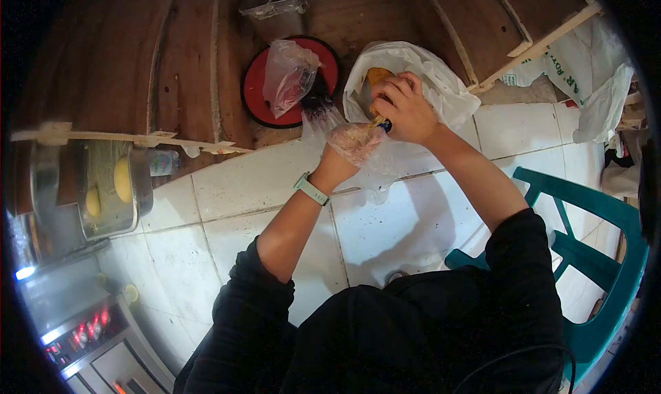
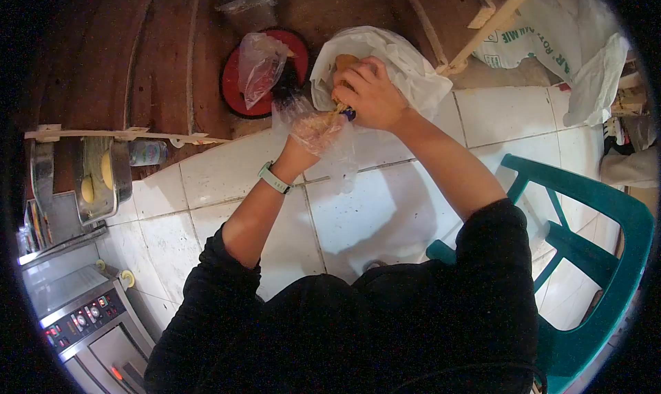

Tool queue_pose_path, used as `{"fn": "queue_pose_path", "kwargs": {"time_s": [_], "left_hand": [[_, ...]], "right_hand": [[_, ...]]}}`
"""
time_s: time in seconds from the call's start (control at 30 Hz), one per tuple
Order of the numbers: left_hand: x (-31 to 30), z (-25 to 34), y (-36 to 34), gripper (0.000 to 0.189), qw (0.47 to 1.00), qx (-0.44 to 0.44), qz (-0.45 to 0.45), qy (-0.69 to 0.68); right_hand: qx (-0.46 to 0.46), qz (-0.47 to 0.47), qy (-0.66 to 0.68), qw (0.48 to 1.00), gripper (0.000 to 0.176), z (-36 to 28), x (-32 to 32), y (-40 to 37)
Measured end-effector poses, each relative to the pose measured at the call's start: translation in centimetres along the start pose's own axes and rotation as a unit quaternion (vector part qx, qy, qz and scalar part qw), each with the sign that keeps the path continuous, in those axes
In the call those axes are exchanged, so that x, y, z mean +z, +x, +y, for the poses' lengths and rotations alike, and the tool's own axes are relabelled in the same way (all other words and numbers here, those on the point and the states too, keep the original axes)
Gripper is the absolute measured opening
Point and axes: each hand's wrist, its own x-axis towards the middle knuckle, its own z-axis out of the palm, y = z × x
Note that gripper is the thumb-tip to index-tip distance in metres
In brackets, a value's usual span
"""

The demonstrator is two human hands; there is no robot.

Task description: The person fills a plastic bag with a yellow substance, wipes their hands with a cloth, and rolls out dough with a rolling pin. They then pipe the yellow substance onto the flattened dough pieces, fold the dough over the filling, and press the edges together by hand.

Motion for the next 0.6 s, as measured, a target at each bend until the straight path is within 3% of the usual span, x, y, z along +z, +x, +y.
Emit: {"fn": "queue_pose_path", "kwargs": {"time_s": [0.07, 0.2, 0.23, 0.27, 0.3, 0.37, 0.4, 0.47, 0.53, 0.6], "left_hand": [[-1.0, 0.2, 0.0, 0.014, 0.989, 0.109, -0.012, 0.1], [-4.2, 0.4, -2.8, 0.015, 0.989, 0.035, -0.025, 0.141], [-5.5, 0.6, -3.6, 0.026, 0.995, -0.04, -0.061, -0.063], [-6.3, 0.8, -4.5, 0.039, 0.953, -0.113, -0.093, -0.265], [-6.5, 1.8, -5.1, 0.039, 0.954, -0.115, -0.088, -0.262], [-6.8, 4.4, -5.7, 0.059, 0.855, -0.165, -0.038, -0.489], [-7.2, 4.6, -5.6, 0.059, 0.858, -0.163, -0.035, -0.486], [-7.8, 5.0, -5.5, 0.074, 0.891, -0.059, -0.067, -0.445], [-7.9, 5.6, -6.1, 0.08, 0.91, -0.031, -0.041, -0.411], [-8.1, 6.3, -6.9, 0.085, 0.925, 0.0, -0.016, -0.38]], "right_hand": [[-0.006, 0.008, -0.013, 1.0, 0.035, 0.6, 0.4, 0.2], [0.011, -0.004, -0.03, 0.999, 0.036, 2.2, 1.2, 1.9], [0.013, -0.005, -0.024, 1.0, 0.036, 2.7, 1.7, 2.7], [0.026, -0.008, -0.039, 0.999, 0.039, 3.5, 2.6, 3.5], [0.024, -0.007, -0.034, 0.999, 0.039, 4.2, 3.2, 4.4], [0.074, -0.036, -0.043, 0.996, 0.043, 5.5, 3.9, 6.5], [0.117, -0.066, -0.028, 0.99, 0.055, 5.5, 3.9, 7.6], [0.128, -0.075, -0.024, 0.989, 0.062, 4.8, 3.3, 8.2], [0.114, -0.084, -0.006, 0.99, 0.079, 4.4, 2.7, 8.3], [0.111, -0.064, 0.007, 0.992, 0.075, 3.2, 1.2, 7.5]]}}
